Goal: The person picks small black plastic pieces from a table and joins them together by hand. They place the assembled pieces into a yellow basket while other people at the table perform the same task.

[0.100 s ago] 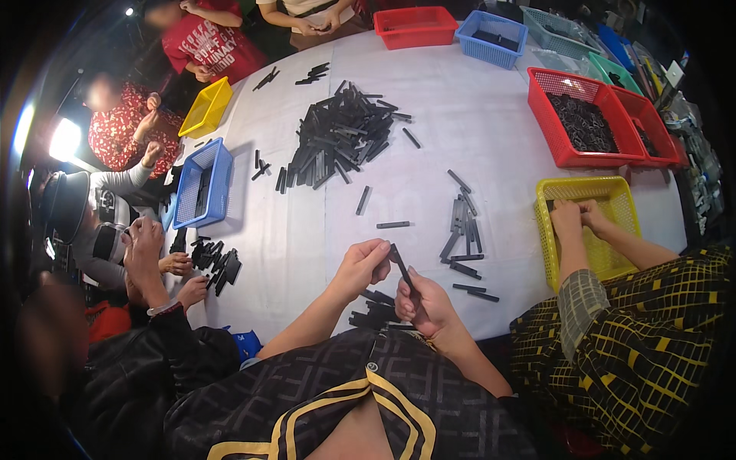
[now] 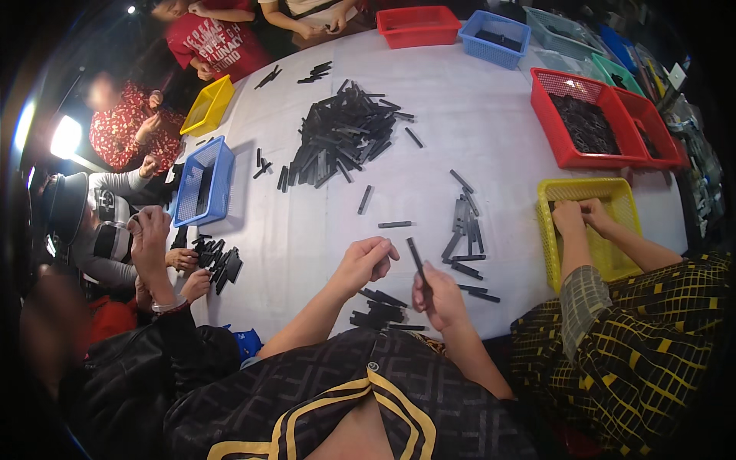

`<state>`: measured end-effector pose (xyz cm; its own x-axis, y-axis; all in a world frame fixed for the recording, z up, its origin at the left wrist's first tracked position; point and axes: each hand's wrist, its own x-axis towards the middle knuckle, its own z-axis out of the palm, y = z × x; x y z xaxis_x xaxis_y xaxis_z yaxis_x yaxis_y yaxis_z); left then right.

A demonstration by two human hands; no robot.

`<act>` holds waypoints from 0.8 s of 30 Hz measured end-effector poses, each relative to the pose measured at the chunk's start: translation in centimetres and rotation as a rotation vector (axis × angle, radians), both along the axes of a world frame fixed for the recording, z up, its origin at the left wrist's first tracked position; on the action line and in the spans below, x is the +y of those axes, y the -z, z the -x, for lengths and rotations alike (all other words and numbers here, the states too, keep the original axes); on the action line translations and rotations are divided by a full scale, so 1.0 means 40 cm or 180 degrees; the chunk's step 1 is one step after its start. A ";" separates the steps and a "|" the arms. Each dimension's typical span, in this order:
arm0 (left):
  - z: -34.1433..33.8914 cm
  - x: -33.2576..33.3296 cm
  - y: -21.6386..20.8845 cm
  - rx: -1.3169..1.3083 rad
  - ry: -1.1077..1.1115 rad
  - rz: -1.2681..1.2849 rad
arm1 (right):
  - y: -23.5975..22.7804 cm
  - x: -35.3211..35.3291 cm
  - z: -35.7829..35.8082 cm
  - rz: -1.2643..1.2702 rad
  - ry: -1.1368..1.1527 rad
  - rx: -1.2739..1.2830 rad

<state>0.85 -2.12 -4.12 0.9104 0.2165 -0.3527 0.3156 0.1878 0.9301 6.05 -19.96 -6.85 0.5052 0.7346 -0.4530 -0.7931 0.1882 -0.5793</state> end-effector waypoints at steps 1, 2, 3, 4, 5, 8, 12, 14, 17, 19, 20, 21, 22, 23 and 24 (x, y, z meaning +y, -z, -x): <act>-0.004 0.015 0.013 0.0063 0.0007 -0.0101 | 0.026 -0.016 -0.026 0.0606 0.0355 -0.0752; -0.014 0.038 0.047 0.0139 -0.0092 -0.0425 | 0.071 -0.043 -0.058 0.1361 0.0730 -0.1471; -0.033 0.071 0.094 0.0227 -0.0179 -0.0707 | 0.106 -0.080 -0.092 0.2165 0.1093 -0.2181; -0.055 0.116 0.127 0.0268 -0.0329 -0.1047 | 0.127 -0.104 -0.138 0.2804 0.1153 -0.2792; -0.060 0.146 0.151 0.0382 -0.0458 -0.1664 | 0.149 -0.136 -0.172 0.3457 0.1190 -0.3383; -0.082 0.213 0.219 0.0738 -0.0699 -0.3047 | 0.202 -0.220 -0.232 0.4137 0.1196 -0.3342; -0.134 0.238 0.254 0.1013 -0.0721 -0.3581 | 0.207 -0.237 -0.256 0.4992 0.1265 -0.3633; -0.155 0.239 0.243 0.1075 -0.0591 -0.3695 | 0.154 -0.209 -0.237 0.5330 0.1275 -0.3504; -0.178 0.241 0.242 0.1219 -0.0432 -0.3765 | 0.095 -0.166 -0.212 0.4860 0.1218 -0.3609; -0.189 0.246 0.266 0.1252 -0.0382 -0.3864 | 0.087 -0.127 -0.196 0.4067 0.0952 -0.3532; -0.189 0.238 0.267 0.1098 -0.0373 -0.3782 | 0.086 -0.107 -0.185 0.3672 0.0827 -0.3480; -0.187 0.216 0.246 0.0941 -0.0347 -0.3690 | 0.106 -0.082 -0.175 0.3029 0.0714 -0.3170; -0.190 0.186 0.225 0.0763 -0.0295 -0.3609 | 0.119 -0.056 -0.159 0.2395 0.0640 -0.2840; -0.187 0.150 0.199 0.0411 -0.0171 -0.3586 | 0.118 -0.027 -0.136 0.1964 0.0589 -0.2353; -0.176 0.104 0.164 0.0068 -0.0041 -0.3540 | 0.097 0.009 -0.107 0.1538 0.0536 -0.1865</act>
